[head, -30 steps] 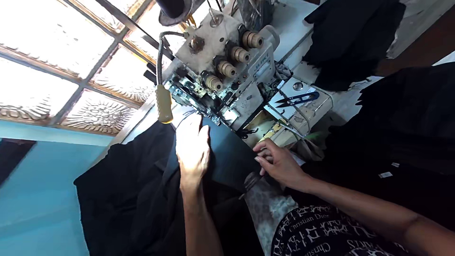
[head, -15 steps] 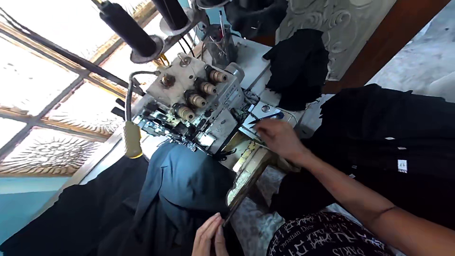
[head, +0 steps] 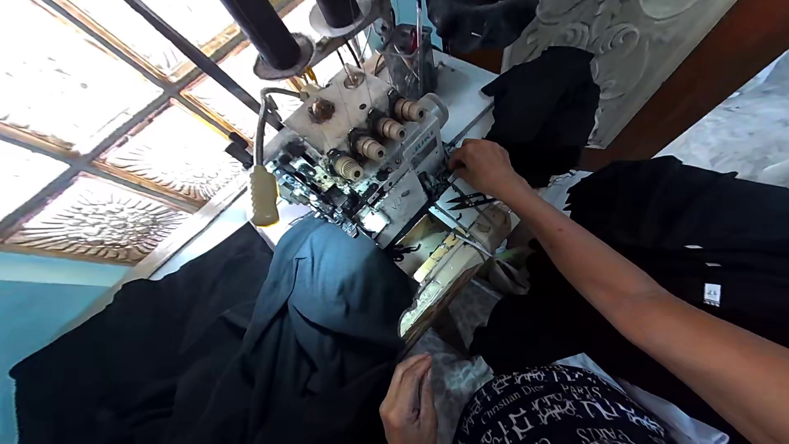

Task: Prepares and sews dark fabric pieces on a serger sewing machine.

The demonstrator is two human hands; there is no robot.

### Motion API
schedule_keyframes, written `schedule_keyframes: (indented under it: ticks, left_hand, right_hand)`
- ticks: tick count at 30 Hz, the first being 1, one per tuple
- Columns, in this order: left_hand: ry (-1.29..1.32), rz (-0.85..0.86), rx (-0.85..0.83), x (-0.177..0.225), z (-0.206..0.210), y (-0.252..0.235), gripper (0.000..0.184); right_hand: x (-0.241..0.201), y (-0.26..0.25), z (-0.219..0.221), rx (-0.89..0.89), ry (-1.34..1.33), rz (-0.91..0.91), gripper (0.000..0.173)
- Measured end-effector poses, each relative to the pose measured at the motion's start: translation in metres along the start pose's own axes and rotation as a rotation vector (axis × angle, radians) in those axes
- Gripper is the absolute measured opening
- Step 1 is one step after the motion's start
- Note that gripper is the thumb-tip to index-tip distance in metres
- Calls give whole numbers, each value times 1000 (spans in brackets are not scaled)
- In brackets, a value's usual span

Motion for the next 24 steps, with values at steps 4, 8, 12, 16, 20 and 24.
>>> schedule_keyframes:
  ticks: [4,8,12,16,20,24]
  left_hand:
    - [-21,-1,-20,-1,5,1,18]
    - [-17,-6,-35,-1,9,0,18]
    - [14,6,-57,5,13,-7,17]
    - [53,73,-56,18,20,-23,16]
    - [81,136,-70,32,29,-40,17]
    - [82,142,-100,34,41,-41,18]
  right_hand:
    - [1,-9,4,-64,46,-24,19]
    - [3,-13,6,-87,80,-53,20]
    - [9,-3,-1,20,-66,-106,20]
    - [13,22,-20,214,-273,-101,17]
    - [17,41,-32,239,-496,-69,17]
    - [23,47,-37,165,-764,10,12]
Point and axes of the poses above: each hand's wrist, its own y-axis away from the middle knuckle, its own z-axis out of the palm, x = y × z, the point moved 8 cm from there along -y, towards the middle knuckle, and after that the axes turned 8 degrees about -y, right-handed, at the moved point
